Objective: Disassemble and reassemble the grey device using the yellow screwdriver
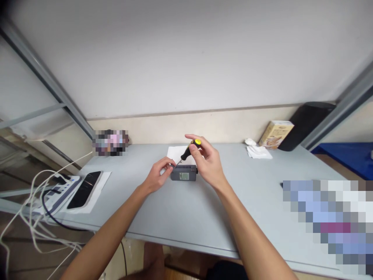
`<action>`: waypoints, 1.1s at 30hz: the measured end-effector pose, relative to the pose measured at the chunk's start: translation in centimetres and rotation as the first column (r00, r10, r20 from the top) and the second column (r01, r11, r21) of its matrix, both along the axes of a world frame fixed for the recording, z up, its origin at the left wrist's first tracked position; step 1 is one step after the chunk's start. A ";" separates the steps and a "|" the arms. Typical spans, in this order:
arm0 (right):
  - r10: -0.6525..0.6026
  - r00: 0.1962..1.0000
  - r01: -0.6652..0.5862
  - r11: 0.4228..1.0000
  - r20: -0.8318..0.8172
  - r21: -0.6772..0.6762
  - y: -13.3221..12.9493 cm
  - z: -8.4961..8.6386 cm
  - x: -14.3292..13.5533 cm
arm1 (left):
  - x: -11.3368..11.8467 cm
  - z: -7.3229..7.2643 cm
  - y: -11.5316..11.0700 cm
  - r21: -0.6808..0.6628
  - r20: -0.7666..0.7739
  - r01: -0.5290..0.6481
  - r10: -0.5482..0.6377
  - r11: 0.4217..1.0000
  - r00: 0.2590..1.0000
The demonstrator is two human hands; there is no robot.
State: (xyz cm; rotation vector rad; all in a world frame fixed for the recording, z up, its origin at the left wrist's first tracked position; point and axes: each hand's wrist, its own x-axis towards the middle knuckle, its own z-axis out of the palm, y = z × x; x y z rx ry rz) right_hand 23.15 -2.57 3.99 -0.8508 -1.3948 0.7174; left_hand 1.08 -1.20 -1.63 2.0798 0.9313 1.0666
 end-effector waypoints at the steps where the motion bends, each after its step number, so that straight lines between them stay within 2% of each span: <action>1: 0.010 1.000 -0.010 1.000 -0.004 0.004 0.1 0.0 0.1 | 0.0 0.0 0.0 -0.007 0.005 0.001 -0.001 1.000 1.000; 7: 0.156 0.987 -0.155 0.988 -0.044 0.023 0.2 0.2 0.4 | 0.1 -0.1 0.1 -0.059 0.024 -0.012 0.013 0.998 1.000; 12: 0.320 0.946 -0.321 0.947 -0.055 -0.011 0.3 0.3 0.9 | 0.1 -0.1 0.2 -0.105 0.030 -0.005 0.009 0.994 0.999; 15: 0.349 0.935 -0.352 0.935 -0.062 -0.036 0.4 0.4 0.8 | 0.0 -0.2 0.3 -0.114 0.029 0.000 0.004 0.993 1.000; 20: 0.238 0.967 -0.241 0.970 -0.086 -0.023 0.2 0.6 -0.6 | 0.1 -0.4 0.3 -0.100 0.023 -0.009 0.011 0.995 1.000; 24: 0.052 0.990 -0.058 0.997 -0.128 -0.043 0.3 0.2 -1.8 | 0.2 -0.5 0.4 -0.094 0.024 -0.012 0.015 0.995 1.000; 28: -0.118 0.989 0.107 0.988 -0.092 -0.115 1.1 -0.8 -1.5 | 0.2 -0.6 0.4 -0.098 0.019 -0.044 0.046 0.994 0.999; 30: -0.103 0.990 0.083 0.979 -0.100 -0.185 1.7 -1.4 -0.9 | 0.2 -0.6 0.4 -0.106 0.019 -0.054 0.056 0.993 0.998; 33: -0.054 0.972 -0.030 0.938 -0.230 -0.345 2.7 -2.4 0.1 | 0.2 -0.4 0.4 -0.111 0.014 -0.069 0.071 0.991 0.997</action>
